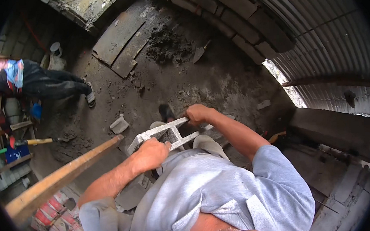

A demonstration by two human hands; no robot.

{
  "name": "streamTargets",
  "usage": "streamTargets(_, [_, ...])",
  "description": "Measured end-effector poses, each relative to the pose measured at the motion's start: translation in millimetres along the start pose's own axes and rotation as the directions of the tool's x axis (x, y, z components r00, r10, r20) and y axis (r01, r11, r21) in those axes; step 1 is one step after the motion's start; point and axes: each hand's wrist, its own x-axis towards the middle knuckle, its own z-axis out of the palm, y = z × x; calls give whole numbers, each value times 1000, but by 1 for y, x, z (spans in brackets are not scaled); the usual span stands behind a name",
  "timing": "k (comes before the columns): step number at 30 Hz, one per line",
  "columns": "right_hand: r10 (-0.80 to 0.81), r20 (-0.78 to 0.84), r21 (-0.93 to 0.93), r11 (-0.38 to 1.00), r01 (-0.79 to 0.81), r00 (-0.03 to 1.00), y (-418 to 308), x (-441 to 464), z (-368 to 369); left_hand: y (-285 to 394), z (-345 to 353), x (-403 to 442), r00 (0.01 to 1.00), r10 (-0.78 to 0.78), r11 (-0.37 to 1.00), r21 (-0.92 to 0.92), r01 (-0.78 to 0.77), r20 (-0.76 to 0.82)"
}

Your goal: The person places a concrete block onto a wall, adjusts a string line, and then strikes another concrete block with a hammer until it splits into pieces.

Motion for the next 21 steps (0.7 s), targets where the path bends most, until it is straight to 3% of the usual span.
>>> streamTargets(2, [-15, -86, 83, 996, 22, 996, 11, 0, -30, -34, -30, 19, 999, 43, 999, 26, -44, 31])
streamTargets(6, [101, -191, 234, 971, -55, 976, 53, 41, -92, -114, -81, 60, 993, 114, 986, 125, -114, 7])
streamTargets(8, [200, -205, 153, 973, -171, 958, 68, 56, -127, -152, -106, 77, 981, 191, 971, 154, -183, -39])
streamTargets(10, [213, -264, 108, 976, -191, 941, 84, 79, -175, -201, -137, 89, 959, 204, 971, 168, -173, -195])
streamTargets(12, [265, -294, -14, 960, -281, 918, 91, 95, -222, -237, -181, 102, 959, 195, 968, 200, -154, -206])
streamTargets(16, [225, -429, -90, 953, -289, 875, 103, 121, -335, -289, -268, 121, 959, 186, 962, 237, -134, -214])
streamTargets(21, [169, -477, -167, 946, -278, 862, 131, 150, -467, -351, -374, 156, 949, 189, 948, 298, -111, -251])
